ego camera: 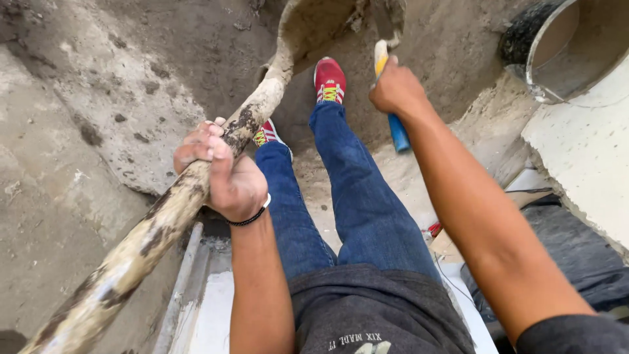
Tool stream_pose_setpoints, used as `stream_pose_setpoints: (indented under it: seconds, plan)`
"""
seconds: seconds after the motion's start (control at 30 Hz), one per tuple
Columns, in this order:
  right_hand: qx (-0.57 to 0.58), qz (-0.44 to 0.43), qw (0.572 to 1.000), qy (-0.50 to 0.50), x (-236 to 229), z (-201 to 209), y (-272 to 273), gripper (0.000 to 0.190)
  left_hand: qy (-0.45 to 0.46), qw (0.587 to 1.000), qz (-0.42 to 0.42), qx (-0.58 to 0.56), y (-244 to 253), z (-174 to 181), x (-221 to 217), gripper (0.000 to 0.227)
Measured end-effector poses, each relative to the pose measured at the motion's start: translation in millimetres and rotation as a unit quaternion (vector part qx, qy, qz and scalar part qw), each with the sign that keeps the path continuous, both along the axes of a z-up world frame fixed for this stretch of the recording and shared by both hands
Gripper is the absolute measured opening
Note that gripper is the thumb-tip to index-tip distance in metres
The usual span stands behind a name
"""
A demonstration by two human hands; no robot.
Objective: The recorder applies wet cement to a wall and floor surface using a trowel and shovel.
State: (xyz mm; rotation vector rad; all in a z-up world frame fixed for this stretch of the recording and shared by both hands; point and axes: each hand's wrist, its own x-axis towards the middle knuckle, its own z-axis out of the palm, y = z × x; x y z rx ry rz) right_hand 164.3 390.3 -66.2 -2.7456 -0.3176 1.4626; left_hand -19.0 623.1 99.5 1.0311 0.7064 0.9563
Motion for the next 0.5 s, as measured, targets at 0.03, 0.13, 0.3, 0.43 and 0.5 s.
stream_pose_setpoints:
  seconds: [0.03,0.13,0.3,0.43,0.5]
  plan:
    - [0.0,0.029,1.0,0.003,1.9,-15.1,-3.5,0.072,-0.004,1.0,-0.002,-0.03,-0.7,8.2,-2.5,0.019]
    - [-0.015,0.046,0.999,0.02,11.8,-22.3,7.3,0.065,-0.008,0.997,-0.002,-0.081,-7.8,17.6,-7.7,0.018]
    - [-0.038,0.044,0.998,0.036,19.1,-26.8,16.3,0.06,-0.031,0.995,-0.002,-0.095,-21.8,9.0,-6.4,0.018]
    - [-0.032,0.025,0.999,0.033,28.1,-15.4,22.7,0.064,-0.011,0.998,-0.012,-0.067,-27.4,8.4,-2.8,0.019]
    - [-0.033,0.016,0.999,0.028,30.4,-23.5,16.7,0.065,-0.006,0.998,-0.02,-0.055,-30.0,9.0,0.9,0.02]
